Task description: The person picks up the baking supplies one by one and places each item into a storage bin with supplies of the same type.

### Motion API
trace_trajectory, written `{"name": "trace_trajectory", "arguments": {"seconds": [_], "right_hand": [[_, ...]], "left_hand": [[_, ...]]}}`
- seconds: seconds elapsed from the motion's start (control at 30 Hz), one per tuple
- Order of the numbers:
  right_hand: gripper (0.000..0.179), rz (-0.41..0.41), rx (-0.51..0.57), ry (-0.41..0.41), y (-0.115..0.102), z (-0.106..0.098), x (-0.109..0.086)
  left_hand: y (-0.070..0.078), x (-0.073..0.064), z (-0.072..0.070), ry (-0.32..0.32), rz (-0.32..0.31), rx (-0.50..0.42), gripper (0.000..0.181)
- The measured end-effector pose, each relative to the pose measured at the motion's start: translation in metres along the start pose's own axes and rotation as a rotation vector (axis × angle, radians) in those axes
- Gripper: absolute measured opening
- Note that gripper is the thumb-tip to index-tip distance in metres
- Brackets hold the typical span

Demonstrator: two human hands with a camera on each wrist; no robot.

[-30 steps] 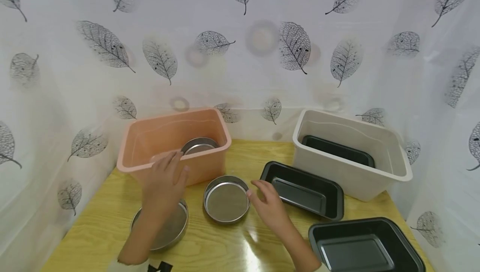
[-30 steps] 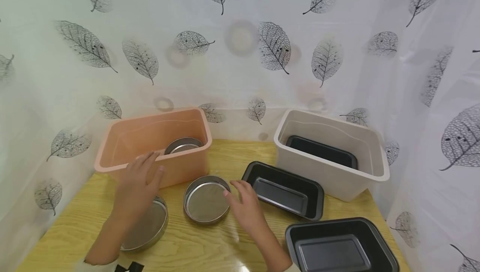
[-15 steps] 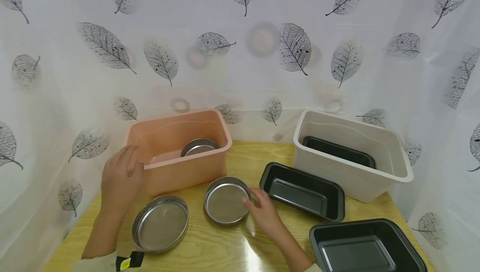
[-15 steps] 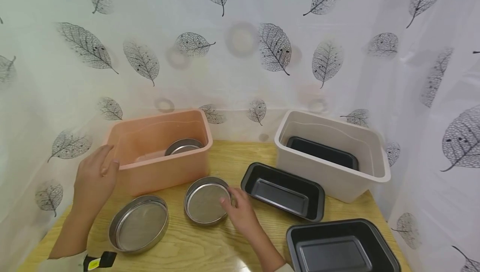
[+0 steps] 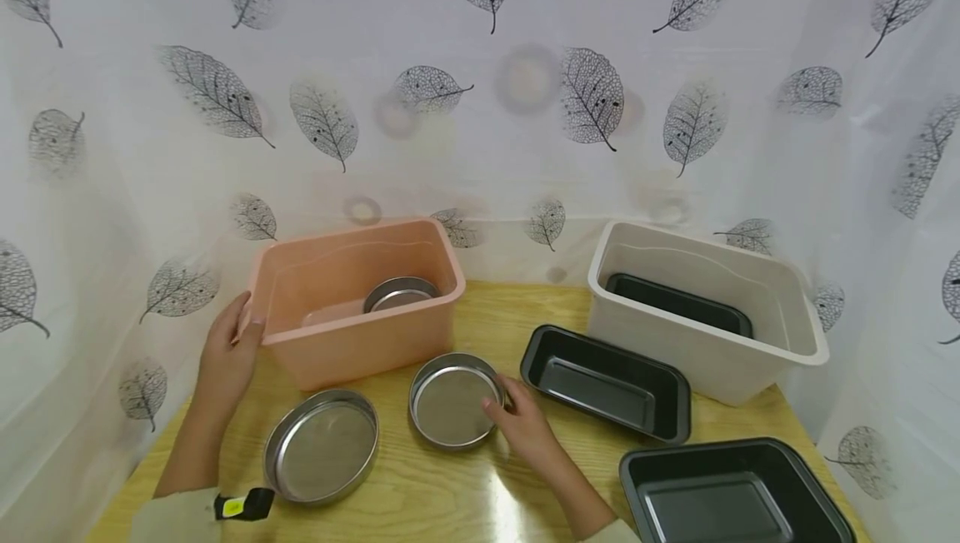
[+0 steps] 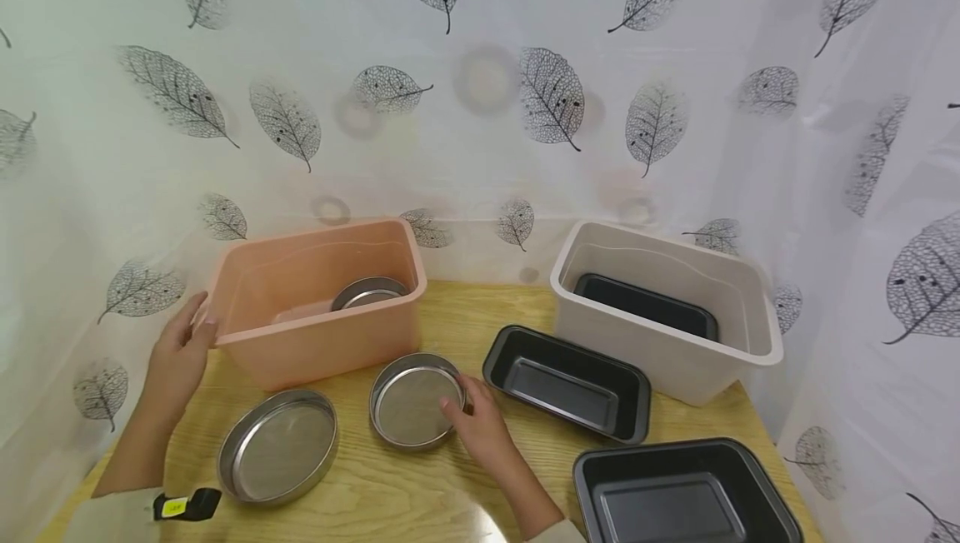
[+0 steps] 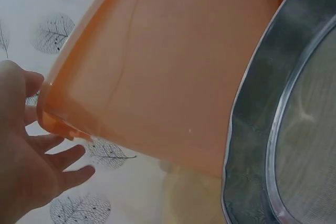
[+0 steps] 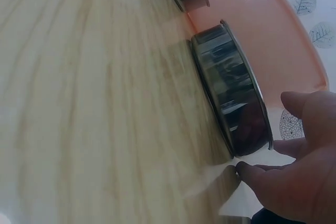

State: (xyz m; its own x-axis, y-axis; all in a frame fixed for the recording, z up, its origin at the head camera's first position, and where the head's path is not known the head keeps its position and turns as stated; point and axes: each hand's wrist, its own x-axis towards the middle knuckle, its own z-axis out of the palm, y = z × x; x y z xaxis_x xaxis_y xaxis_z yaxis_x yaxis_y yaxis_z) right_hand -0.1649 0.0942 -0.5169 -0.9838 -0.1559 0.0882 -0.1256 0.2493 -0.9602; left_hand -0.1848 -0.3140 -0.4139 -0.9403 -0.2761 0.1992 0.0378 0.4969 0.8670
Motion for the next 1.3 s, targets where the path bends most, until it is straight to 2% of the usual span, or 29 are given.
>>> {"name": "trace_trajectory", "arguments": {"seconds": [0.13,0.3,0.47,0.57,0.7,0.97,1.3], "right_hand": [[0.053,-0.006,0.003,0.003,0.003,0.001,0.002],[0.054,-0.016,-0.040,-0.001,0.006,0.002,0.005],[0.055,0.028,-0.104,-0.021,0.008,0.004,0.006],[0.057,0.070,-0.104,-0.032,0.010,0.005,0.007],[0.057,0.092,-0.101,-0.025,0.010,0.005,0.007],[0.053,0.072,-0.086,-0.007,0.006,0.002,0.005],[0.052,0.018,-0.071,-0.002,0.000,-0.004,0.005]], "left_hand": [[-0.006,0.003,0.000,-0.052,-0.082,-0.060,0.062],[-0.014,0.007,-0.001,-0.103,-0.110,-0.080,0.063],[-0.021,0.011,-0.004,-0.142,-0.090,-0.053,0.066],[-0.022,0.013,-0.005,-0.147,-0.077,-0.021,0.066],[-0.023,0.018,-0.006,-0.155,-0.063,-0.032,0.064],[-0.028,0.026,-0.007,-0.179,-0.052,-0.065,0.061],[-0.026,0.026,-0.011,-0.190,-0.022,-0.059,0.061]]}}
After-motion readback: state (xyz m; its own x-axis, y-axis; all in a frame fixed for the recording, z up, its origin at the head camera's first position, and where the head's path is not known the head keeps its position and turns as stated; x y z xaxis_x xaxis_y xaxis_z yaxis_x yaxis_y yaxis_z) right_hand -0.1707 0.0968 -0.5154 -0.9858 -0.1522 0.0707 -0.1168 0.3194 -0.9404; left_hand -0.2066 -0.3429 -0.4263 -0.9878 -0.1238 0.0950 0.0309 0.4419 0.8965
